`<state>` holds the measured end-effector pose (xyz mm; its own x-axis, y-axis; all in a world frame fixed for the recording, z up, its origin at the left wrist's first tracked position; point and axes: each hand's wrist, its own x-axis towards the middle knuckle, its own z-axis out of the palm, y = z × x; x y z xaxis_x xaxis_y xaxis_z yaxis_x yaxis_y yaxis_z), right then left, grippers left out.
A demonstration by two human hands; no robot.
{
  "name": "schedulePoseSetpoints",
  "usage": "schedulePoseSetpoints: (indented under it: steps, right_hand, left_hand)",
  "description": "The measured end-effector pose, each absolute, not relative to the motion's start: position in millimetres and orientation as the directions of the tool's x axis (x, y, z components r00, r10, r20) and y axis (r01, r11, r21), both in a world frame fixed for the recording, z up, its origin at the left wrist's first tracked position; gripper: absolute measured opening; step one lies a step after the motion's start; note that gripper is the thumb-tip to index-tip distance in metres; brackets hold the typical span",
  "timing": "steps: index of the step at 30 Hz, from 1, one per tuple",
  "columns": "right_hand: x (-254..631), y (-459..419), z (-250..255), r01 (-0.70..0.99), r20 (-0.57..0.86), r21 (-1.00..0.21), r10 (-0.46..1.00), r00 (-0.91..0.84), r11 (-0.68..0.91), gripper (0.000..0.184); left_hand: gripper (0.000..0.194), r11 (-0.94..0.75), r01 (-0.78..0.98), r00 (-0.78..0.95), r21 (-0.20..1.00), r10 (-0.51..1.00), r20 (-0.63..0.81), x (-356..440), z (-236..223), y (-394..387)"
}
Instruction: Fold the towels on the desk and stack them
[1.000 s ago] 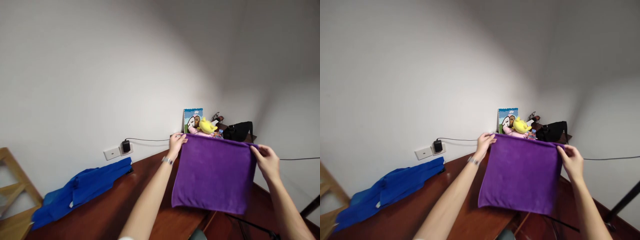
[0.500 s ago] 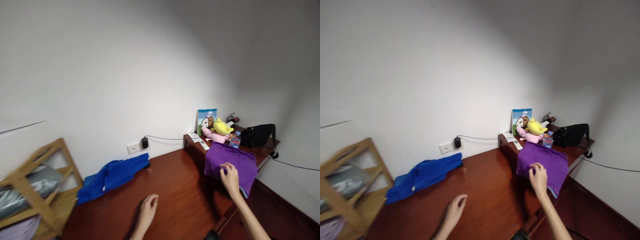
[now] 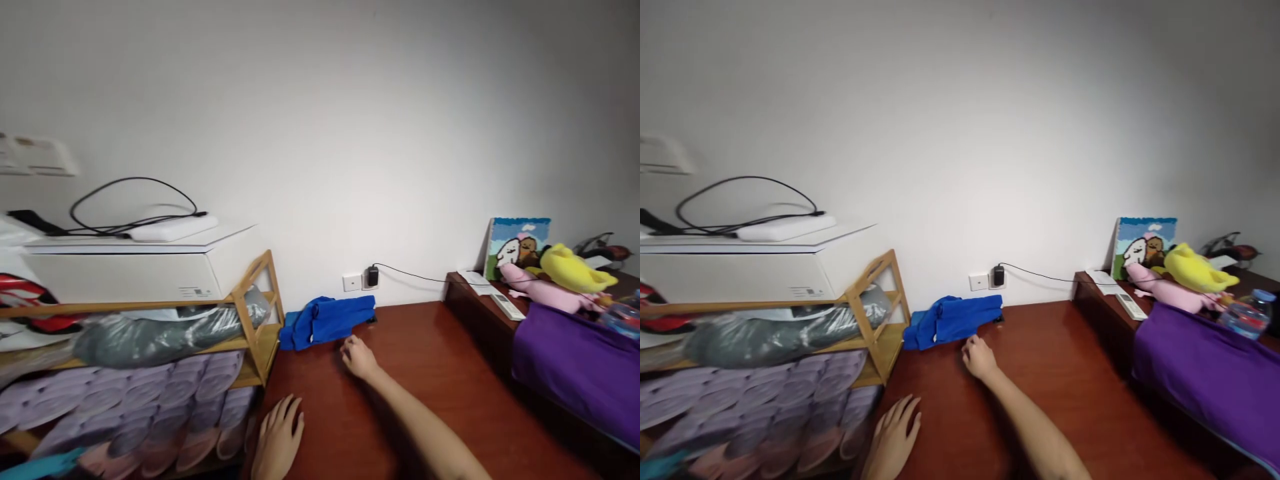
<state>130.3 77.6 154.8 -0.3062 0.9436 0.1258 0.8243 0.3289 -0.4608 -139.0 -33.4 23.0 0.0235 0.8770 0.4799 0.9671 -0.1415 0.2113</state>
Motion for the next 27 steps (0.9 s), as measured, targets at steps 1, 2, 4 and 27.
schedulePoseSetpoints:
  steps: [1,2,4,27]
  right_hand:
    - [117.0,91.6,164.8,0.829,0.141,-0.440,0.939,-0.315,0.344,0.026]
    - [104.9,104.3,173.3,0.830,0.154,-0.431,0.935,-0.319,0.354,0.027]
    - [83.4,126.0,185.0,0.829,0.165,-0.432,0.935,-0.314,0.355,0.027]
    - [38.6,217.0,344.3,0.683,0.458,-0.634,0.888,-0.047,0.363,0.035]
  left_hand:
    - [0.044,-0.140,0.967,0.021,0.212,0.876,0.481,-138.5,21.8,-34.1]
    - [0.044,-0.137,0.968,0.018,0.212,0.876,0.482,-138.8,20.4,-34.7]
    - [0.043,-0.132,0.968,0.012,0.215,0.876,0.482,-140.5,17.9,-35.9]
    - [0.041,-0.117,0.952,-0.032,0.283,0.881,0.472,-140.2,15.0,-41.4]
